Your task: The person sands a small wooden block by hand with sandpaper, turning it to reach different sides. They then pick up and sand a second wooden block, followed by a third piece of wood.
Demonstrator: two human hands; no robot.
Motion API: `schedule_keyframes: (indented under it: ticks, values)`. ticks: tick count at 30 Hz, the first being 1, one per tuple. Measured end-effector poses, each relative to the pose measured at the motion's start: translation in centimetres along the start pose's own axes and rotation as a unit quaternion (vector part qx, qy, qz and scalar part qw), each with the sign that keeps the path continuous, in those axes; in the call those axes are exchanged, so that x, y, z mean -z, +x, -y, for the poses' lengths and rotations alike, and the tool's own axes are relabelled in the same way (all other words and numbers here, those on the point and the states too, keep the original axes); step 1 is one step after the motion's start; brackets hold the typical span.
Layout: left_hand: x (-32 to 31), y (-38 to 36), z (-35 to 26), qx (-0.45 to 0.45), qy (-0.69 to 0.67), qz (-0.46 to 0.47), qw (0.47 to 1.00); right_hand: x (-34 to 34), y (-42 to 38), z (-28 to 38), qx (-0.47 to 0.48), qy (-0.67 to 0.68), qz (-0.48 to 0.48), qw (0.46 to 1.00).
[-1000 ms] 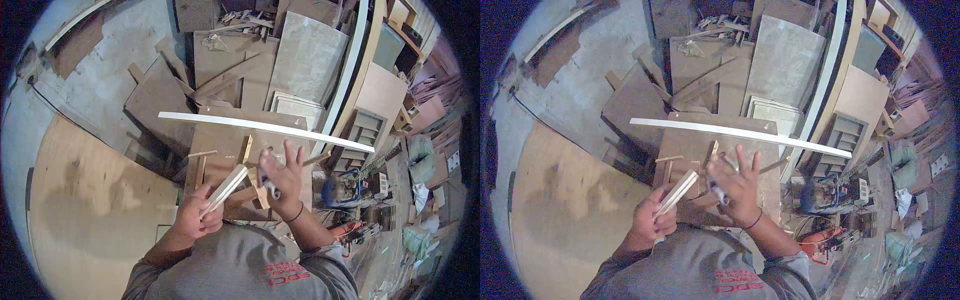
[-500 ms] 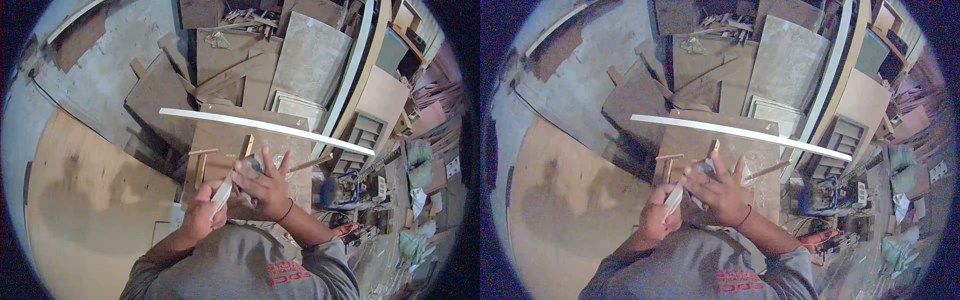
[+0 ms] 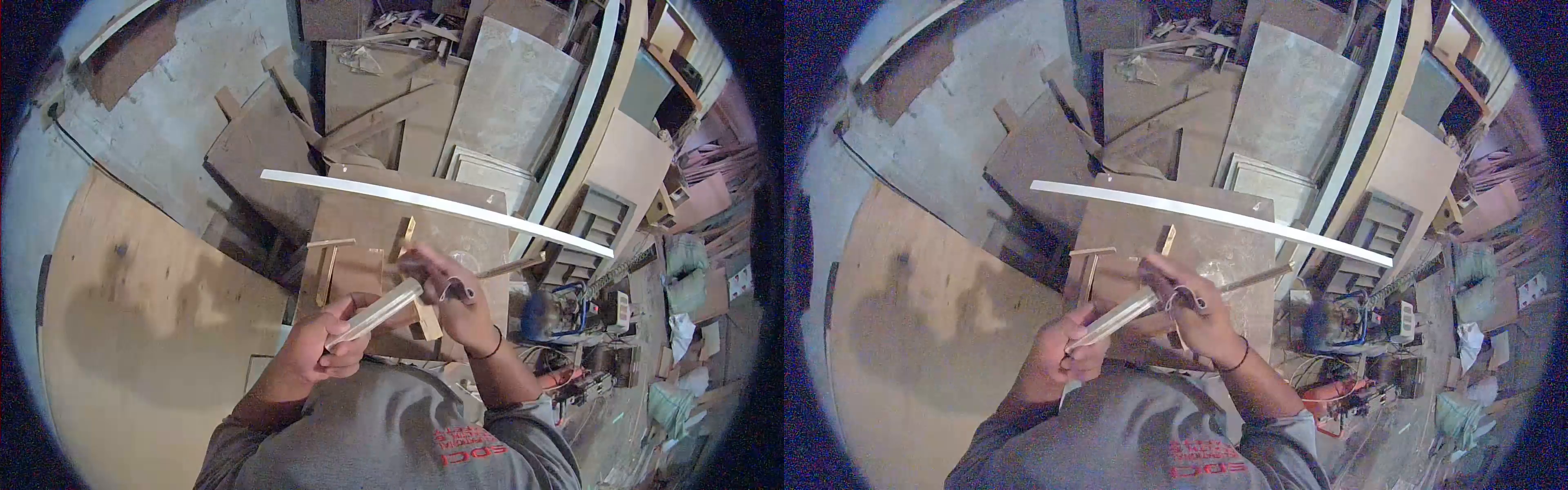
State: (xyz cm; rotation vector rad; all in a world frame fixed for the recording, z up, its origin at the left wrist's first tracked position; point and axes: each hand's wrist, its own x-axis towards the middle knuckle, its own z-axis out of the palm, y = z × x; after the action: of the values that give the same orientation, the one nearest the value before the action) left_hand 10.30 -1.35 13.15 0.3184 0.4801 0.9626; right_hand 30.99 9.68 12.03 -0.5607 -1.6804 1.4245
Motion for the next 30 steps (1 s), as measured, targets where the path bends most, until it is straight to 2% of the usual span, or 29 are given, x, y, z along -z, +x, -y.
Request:
schedule_keyframes:
  ticks: [2,3,6,7,10,11,12,14,15,18,19,22,23,26,27,30]
  values:
    - [0.6,0.1,-0.1,0.011,-0.049,0.059,0.997,-0.7,-0.5,0.5,-0.062,0.007,0.033,0.998]
    - [0.8,0.3,-0.1,0.017,-0.075,0.090,0.993,-1.1,-0.5,1.5,-0.056,0.014,0.006,0.998]
    - [-0.8,0.8,0.8,-0.081,-0.120,0.070,0.987,-1.3,-1.0,0.8,-0.040,0.043,-0.055,0.997]
    - [-1.0,1.1,0.7,-0.110,-0.080,0.118,0.984,-1.5,-1.6,0.6,-0.054,0.005,-0.088,0.995]
    - [-0.6,1.9,1.4,-0.203,0.068,0.076,0.974,-3.0,-2.9,0.5,-0.126,0.064,-0.150,0.979]
    - [-1.0,2.1,1.6,-0.246,0.165,0.036,0.954,-4.2,-3.1,0.6,-0.137,0.137,-0.192,0.962]
    - [-1.2,2.3,1.7,-0.280,0.272,-0.025,0.920,-4.5,-3.0,1.0,-0.125,0.116,-0.189,0.967]
    - [-1.5,2.8,2.2,-0.332,0.470,-0.146,0.805,-4.9,-2.8,2.2,-0.101,0.075,-0.183,0.975]
    - [-1.9,2.9,2.5,-0.309,0.375,-0.174,0.856,-4.9,-2.8,2.4,-0.095,0.081,-0.158,0.980]
    - [-1.5,3.3,1.9,-0.345,0.340,-0.154,0.861,-4.1,-4.2,1.3,-0.095,0.094,-0.141,0.981]
    - [-1.1,3.4,1.5,-0.337,0.405,-0.168,0.833,-3.9,-3.9,2.4,-0.105,0.123,-0.157,0.974]
    - [-1.3,3.6,1.5,-0.287,0.231,-0.126,0.921,-2.6,-4.6,2.0,-0.151,0.154,-0.236,0.948]
    - [-1.0,3.5,1.2,-0.262,0.224,-0.095,0.934,-2.1,-4.7,1.8,-0.114,0.119,-0.253,0.953]
    - [-1.0,3.9,0.8,-0.223,0.134,0.008,0.966,-2.2,-4.1,3.3,-0.074,0.198,-0.251,0.945]
    - [-2.0,3.7,0.4,-0.162,0.083,-0.029,0.983,-2.1,-4.1,3.3,-0.078,0.192,-0.243,0.948]
    - [-1.6,3.5,0.1,-0.124,0.138,-0.020,0.982,-2.3,-3.9,3.4,-0.092,0.226,-0.218,0.945]
